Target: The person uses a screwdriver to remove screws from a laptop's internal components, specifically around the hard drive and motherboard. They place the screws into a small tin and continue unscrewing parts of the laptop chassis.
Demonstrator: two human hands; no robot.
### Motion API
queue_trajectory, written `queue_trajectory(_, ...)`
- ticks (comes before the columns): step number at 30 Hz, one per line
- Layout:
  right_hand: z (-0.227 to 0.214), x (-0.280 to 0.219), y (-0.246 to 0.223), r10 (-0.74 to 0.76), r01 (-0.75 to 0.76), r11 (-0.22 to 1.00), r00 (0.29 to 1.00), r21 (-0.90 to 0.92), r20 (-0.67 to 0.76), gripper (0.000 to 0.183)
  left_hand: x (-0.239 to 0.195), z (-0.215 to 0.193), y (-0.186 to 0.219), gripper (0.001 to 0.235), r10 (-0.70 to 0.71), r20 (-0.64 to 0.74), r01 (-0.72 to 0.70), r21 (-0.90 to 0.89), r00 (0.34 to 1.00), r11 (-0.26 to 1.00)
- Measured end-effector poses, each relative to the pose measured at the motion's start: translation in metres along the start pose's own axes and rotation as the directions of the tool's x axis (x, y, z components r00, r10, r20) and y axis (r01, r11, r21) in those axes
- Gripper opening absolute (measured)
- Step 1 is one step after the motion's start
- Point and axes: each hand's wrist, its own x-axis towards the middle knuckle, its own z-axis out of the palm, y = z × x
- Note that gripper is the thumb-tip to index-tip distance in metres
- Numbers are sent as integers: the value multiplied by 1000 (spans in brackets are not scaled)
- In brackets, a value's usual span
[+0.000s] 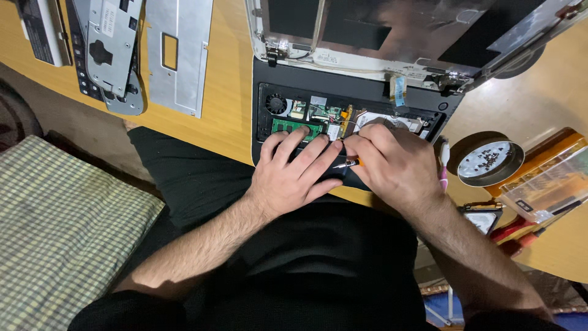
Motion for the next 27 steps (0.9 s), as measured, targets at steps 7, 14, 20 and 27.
queue_trajectory(7, 15, -10, -3, 34, -35, 999, 999, -35, -8, 10, 0, 2, 0, 62, 3, -14, -3, 1, 1000, 1000)
queue_trajectory(14, 13, -8, -8, 33, -36, 997, 999, -64, -41, 10, -1, 0, -1, 63, 15, 3, -15, 7, 1000, 1000)
queue_trajectory(20, 10, -4, -12, 49, -51, 998, 998, -49, -45, 7, -2, 3, -2, 62, 16, -8, -16, 5, 1000, 1000)
queue_trajectory(27, -4, 11, -14, 55, -55, 998, 998, 7, -12, 11, -2, 3, -2, 63, 20, -14, -20, 15, 1000, 1000)
